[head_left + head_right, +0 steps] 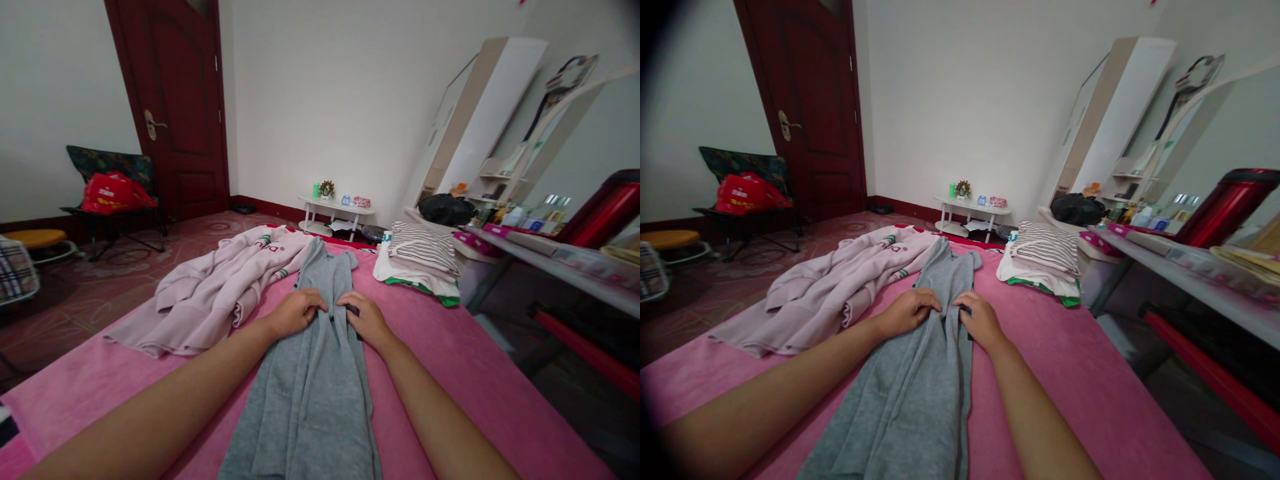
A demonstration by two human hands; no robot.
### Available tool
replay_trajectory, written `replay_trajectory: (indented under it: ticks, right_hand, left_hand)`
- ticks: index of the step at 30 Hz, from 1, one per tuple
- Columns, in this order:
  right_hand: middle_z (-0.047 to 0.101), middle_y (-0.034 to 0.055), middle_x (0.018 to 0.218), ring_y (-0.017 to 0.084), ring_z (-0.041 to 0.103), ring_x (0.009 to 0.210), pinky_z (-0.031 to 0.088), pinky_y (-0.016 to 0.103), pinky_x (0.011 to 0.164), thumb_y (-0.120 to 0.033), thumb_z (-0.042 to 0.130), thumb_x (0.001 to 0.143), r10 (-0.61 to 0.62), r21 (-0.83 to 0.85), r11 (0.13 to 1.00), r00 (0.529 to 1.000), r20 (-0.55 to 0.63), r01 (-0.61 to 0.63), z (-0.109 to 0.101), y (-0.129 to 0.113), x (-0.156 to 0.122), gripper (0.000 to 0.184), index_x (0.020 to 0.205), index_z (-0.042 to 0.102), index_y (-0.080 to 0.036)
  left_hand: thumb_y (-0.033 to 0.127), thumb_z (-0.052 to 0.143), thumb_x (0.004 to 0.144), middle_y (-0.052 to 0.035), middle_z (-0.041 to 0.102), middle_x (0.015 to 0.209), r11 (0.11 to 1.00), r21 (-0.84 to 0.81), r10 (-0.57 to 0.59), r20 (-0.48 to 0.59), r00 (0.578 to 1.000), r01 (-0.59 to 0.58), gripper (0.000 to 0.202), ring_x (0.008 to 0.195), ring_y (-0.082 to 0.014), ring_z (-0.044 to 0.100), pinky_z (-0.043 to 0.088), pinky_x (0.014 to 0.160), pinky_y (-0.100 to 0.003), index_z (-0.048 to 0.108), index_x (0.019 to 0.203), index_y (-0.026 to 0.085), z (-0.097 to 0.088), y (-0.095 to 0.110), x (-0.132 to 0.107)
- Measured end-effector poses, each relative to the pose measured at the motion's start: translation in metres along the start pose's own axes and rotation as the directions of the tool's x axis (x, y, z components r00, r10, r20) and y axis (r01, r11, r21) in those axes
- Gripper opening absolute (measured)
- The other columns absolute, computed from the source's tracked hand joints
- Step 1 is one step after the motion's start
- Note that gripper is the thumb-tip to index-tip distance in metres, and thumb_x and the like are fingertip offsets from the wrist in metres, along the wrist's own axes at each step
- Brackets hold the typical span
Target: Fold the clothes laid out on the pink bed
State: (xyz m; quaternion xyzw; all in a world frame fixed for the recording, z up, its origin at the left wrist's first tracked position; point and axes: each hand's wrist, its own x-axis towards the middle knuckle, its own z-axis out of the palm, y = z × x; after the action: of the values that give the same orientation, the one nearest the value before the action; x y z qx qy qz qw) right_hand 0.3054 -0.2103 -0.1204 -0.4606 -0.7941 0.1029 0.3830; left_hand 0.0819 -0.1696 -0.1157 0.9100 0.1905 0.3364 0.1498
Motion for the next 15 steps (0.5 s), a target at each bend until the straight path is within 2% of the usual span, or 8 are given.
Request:
replay_trajectory:
  ticks: [15]
  right_hand:
    - [0.065,0.0032,0.096,0.017,0.060,0.094,0.046,0.032,0.088,-0.001,0.050,0.070,0.001,0.003,1.000,1.000,-0.005,-0.001,-0.0003,-0.0012,0.0003,0.037,0.093,0.069,-0.023]
  left_hand:
    - [-0.005,0.042,0.069,-0.0037,0.067,0.090,1.000,0.010,0.003,-0.003,1.000,-0.003,0.043,0.088,-0.0160,0.061,0.046,0.084,-0.028,0.069,0.094,0.017,0.0013,-0.0029,-0.0008]
